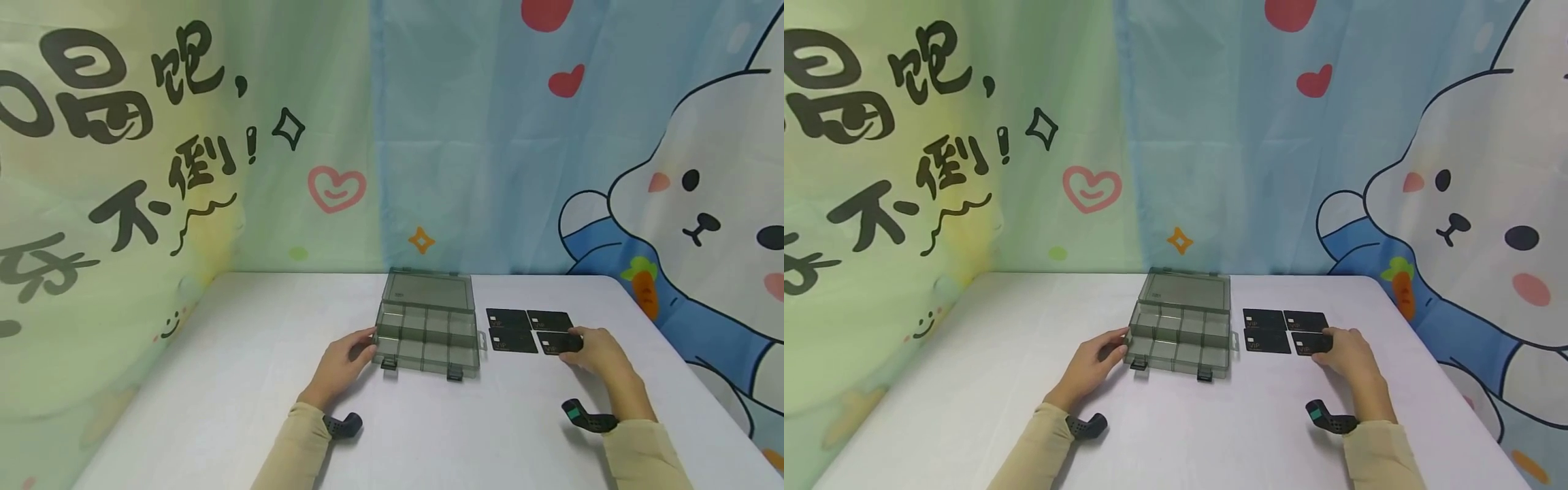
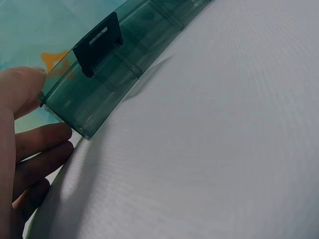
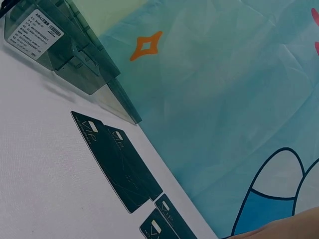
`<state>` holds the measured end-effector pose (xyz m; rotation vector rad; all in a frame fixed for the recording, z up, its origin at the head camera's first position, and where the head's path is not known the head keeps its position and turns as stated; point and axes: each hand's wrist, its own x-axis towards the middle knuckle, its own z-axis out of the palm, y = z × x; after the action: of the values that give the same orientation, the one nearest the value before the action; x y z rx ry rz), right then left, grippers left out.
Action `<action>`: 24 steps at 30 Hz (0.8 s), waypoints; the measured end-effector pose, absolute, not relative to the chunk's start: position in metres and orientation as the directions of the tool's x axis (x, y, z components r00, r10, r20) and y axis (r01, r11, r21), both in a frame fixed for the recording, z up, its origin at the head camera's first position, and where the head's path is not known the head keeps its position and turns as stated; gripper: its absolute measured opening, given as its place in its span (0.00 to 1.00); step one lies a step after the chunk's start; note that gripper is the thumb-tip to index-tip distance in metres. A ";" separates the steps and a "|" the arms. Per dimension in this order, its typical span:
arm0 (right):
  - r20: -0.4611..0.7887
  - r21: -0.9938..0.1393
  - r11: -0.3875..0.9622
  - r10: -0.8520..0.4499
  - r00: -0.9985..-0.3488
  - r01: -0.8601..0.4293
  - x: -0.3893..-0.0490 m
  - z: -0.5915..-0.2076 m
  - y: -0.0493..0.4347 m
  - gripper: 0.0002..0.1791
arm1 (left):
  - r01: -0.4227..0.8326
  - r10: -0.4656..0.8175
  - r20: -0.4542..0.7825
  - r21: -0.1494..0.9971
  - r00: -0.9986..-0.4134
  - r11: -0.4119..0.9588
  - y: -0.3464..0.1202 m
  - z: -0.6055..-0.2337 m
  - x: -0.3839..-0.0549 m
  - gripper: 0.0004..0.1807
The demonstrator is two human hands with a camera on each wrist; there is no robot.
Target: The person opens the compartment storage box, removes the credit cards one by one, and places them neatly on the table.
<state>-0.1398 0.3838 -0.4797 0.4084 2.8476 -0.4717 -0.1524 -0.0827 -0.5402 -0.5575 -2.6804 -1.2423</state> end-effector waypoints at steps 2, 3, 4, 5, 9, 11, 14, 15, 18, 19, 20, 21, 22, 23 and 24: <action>-0.260 -0.281 0.908 0.239 -0.936 0.310 -0.140 -0.481 0.383 0.42 | 0.387 0.274 0.276 0.705 -0.922 0.594 -0.083 -0.541 -0.153 0.23; -0.259 -0.281 0.908 0.240 -0.936 0.311 -0.141 -0.481 0.383 0.42 | 0.387 0.275 0.274 0.705 -0.922 0.594 -0.083 -0.541 -0.153 0.23; -0.258 -0.280 0.908 0.240 -0.936 0.311 -0.141 -0.481 0.382 0.42 | 0.390 0.278 0.275 0.702 -0.920 0.596 -0.083 -0.541 -0.153 0.23; -0.259 -0.281 0.908 0.241 -0.935 0.312 -0.141 -0.482 0.382 0.41 | 0.389 0.280 0.272 0.702 -0.921 0.596 -0.083 -0.541 -0.154 0.23; -0.272 -0.285 0.906 0.237 -0.933 0.313 -0.140 -0.482 0.382 0.41 | 0.394 0.292 0.268 0.698 -0.918 0.598 -0.083 -0.543 -0.155 0.24; -0.275 -0.287 0.906 0.234 -0.933 0.312 -0.141 -0.480 0.381 0.41 | 0.397 0.292 0.272 0.697 -0.917 0.598 -0.085 -0.541 -0.156 0.24; -0.278 -0.284 0.905 0.238 -0.930 0.317 -0.142 -0.477 0.380 0.40 | 0.402 0.293 0.278 0.694 -0.915 0.597 -0.087 -0.539 -0.157 0.24; -0.275 -0.282 0.905 0.242 -0.930 0.319 -0.142 -0.476 0.379 0.40 | 0.406 0.296 0.281 0.689 -0.913 0.600 -0.088 -0.538 -0.158 0.24; -0.249 -0.270 0.911 0.246 -0.937 0.311 -0.142 -0.475 0.376 0.38 | 0.394 0.300 0.259 0.685 -0.918 0.613 -0.087 -0.537 -0.158 0.24; -0.236 -0.266 0.915 0.242 -0.941 0.302 -0.142 -0.474 0.374 0.38 | 0.397 0.307 0.256 0.678 -0.916 0.619 -0.086 -0.537 -0.158 0.24; -0.217 -0.261 0.922 0.234 -0.948 0.287 -0.142 -0.474 0.372 0.38 | 0.395 0.312 0.248 0.674 -0.917 0.625 -0.085 -0.536 -0.158 0.24; -0.196 -0.255 0.929 0.221 -0.955 0.267 -0.142 -0.474 0.369 0.37 | 0.394 0.316 0.241 0.666 -0.917 0.634 -0.084 -0.535 -0.157 0.24; -0.171 -0.250 0.937 0.204 -0.964 0.243 -0.143 -0.474 0.366 0.37 | 0.389 0.317 0.233 0.661 -0.919 0.642 -0.083 -0.534 -0.157 0.25; -0.149 -0.246 0.944 0.188 -0.971 0.221 -0.144 -0.474 0.361 0.36 | 0.392 0.319 0.234 0.650 -0.918 0.651 -0.082 -0.532 -0.157 0.25; -0.125 -0.242 0.951 0.166 -0.978 0.192 -0.145 -0.473 0.356 0.36 | 0.389 0.315 0.234 0.639 -0.920 0.663 -0.081 -0.530 -0.157 0.25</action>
<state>-0.1450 0.3557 -0.4730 0.2759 3.0004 -0.3875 -0.1566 -0.0815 -0.5304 -0.5881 -2.7696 -1.1018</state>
